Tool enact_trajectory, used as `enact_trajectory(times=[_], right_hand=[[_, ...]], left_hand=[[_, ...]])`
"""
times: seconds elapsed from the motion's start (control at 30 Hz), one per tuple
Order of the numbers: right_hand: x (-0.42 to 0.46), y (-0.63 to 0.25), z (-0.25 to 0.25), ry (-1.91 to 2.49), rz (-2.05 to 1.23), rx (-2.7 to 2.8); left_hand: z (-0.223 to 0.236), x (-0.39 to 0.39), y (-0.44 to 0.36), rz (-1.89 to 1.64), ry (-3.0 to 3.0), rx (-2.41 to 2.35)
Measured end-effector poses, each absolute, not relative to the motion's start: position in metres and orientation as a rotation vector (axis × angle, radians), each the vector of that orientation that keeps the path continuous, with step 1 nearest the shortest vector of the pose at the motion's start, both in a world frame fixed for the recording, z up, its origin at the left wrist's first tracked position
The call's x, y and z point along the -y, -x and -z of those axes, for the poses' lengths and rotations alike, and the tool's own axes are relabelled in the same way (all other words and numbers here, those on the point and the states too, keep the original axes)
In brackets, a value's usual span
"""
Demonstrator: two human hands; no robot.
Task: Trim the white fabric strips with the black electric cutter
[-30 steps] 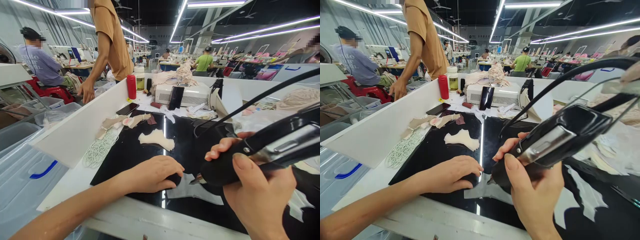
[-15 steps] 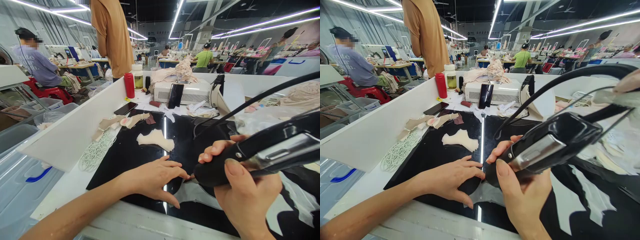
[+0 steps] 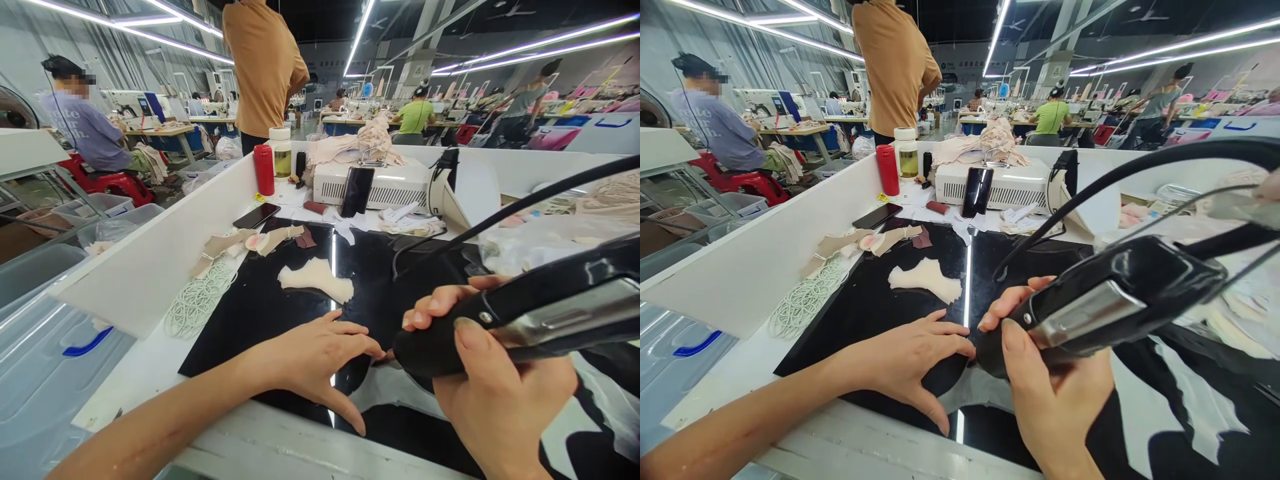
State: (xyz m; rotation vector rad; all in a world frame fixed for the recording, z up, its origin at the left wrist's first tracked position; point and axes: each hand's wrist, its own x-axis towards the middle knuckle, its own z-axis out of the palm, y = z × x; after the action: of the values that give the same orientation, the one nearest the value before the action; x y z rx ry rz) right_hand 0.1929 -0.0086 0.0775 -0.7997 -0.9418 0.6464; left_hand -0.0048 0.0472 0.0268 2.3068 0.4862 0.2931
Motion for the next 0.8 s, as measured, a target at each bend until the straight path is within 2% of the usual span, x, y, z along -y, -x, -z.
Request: enact_trajectory(times=[0.8], right_hand=[[0.034, -0.173, -0.076, 0.747, -0.782, 0.949]], left_hand=[[-0.025, -0.049, 0.000, -0.301, -2.409, -0.461]])
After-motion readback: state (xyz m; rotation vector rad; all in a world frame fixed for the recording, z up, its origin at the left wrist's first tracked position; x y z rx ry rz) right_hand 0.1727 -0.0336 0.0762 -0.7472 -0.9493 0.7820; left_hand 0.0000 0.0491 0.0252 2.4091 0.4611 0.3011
